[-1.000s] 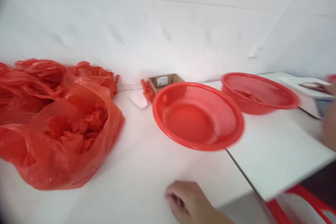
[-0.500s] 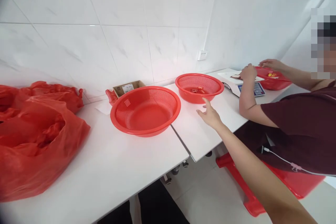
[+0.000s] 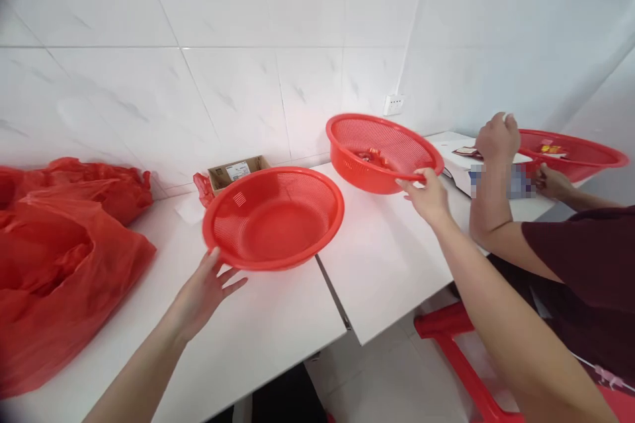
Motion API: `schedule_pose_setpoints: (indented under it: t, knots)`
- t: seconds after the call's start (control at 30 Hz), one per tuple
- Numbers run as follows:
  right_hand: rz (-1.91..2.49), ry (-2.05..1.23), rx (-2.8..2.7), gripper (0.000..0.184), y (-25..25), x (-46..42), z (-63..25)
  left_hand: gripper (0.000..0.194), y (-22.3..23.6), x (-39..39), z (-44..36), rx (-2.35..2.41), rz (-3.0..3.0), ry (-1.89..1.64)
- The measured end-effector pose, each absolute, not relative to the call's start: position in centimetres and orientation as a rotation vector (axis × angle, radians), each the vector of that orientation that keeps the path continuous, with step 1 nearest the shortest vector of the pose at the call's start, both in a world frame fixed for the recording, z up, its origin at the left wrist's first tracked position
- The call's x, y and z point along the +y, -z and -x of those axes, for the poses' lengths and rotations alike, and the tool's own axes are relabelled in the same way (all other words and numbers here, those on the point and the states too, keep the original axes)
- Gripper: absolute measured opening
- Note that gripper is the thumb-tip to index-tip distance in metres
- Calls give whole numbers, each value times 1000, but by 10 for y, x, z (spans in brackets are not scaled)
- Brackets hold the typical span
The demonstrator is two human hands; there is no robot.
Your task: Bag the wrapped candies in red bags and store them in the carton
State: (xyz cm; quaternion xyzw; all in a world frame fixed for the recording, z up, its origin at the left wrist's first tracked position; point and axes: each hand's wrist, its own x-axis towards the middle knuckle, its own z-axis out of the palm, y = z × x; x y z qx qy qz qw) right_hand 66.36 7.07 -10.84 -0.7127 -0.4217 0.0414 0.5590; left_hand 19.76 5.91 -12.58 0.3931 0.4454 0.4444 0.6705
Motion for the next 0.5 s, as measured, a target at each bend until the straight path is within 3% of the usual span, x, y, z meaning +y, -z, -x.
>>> schedule_pose_setpoints:
  t: [0.17,0.27,0.37,0.5]
  knots:
    - [1403,-110,-1137,35,43,24,-618,77,140,85,-278,914,-1121,-803]
    - [1276,-190,-1274,34,24,5,-575,78,146,91,-314,863,-1168,-671]
    - [1239,-304,-1412,31,31,-10,-527,70,150,69,-315,809,-1188,-585]
    - [1186,-551,-1557,22,66,-27,-472,45,156,18,-257,786,-1269,-563]
